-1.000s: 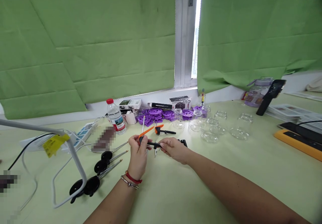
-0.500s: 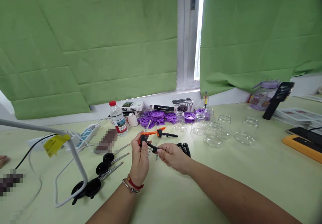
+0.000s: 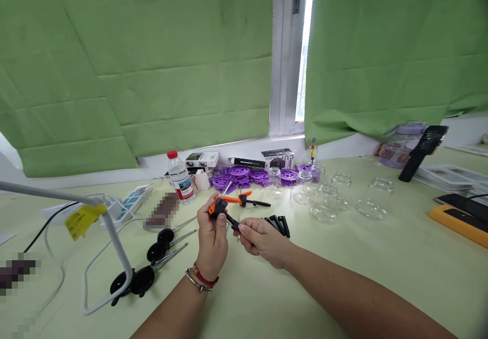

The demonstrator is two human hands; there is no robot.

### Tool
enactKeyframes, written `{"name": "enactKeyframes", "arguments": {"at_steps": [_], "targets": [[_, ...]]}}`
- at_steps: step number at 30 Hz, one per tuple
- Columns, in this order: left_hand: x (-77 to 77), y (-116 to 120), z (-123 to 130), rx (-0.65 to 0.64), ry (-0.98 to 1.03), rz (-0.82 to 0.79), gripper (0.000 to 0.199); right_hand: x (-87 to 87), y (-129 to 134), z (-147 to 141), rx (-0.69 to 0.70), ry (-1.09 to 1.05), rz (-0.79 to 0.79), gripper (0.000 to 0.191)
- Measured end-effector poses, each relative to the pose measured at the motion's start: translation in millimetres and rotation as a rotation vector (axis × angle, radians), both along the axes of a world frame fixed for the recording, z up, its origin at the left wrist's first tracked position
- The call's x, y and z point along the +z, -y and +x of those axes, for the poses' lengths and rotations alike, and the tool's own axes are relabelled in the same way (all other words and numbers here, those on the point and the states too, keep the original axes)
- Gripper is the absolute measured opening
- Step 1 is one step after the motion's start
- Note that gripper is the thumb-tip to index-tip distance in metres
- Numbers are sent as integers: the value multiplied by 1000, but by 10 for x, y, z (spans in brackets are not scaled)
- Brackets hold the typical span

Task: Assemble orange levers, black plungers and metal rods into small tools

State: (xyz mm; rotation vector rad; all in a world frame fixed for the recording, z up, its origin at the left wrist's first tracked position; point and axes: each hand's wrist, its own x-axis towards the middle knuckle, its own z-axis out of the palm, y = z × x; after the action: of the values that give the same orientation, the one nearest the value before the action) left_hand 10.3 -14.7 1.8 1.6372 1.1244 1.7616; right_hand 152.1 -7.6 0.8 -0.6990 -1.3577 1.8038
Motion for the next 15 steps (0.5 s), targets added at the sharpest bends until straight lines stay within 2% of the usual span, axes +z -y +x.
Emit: {"name": "enactKeyframes", "arguments": {"at_steps": [5,11,13,15], "targets": [[35,-27,-58,51,-163,25,40,26,44,-19,-13,-49,-28,40],[34,-76,-114,216,-378,133,40,70,66,9,54,-95,-124,39],[40,-76,-118,195,-384,171,43,87,76,16,81,-104,-158,38],[46,-70,-119,112,-362,181,50,103,87,19,98,-116,-186,36]]}}
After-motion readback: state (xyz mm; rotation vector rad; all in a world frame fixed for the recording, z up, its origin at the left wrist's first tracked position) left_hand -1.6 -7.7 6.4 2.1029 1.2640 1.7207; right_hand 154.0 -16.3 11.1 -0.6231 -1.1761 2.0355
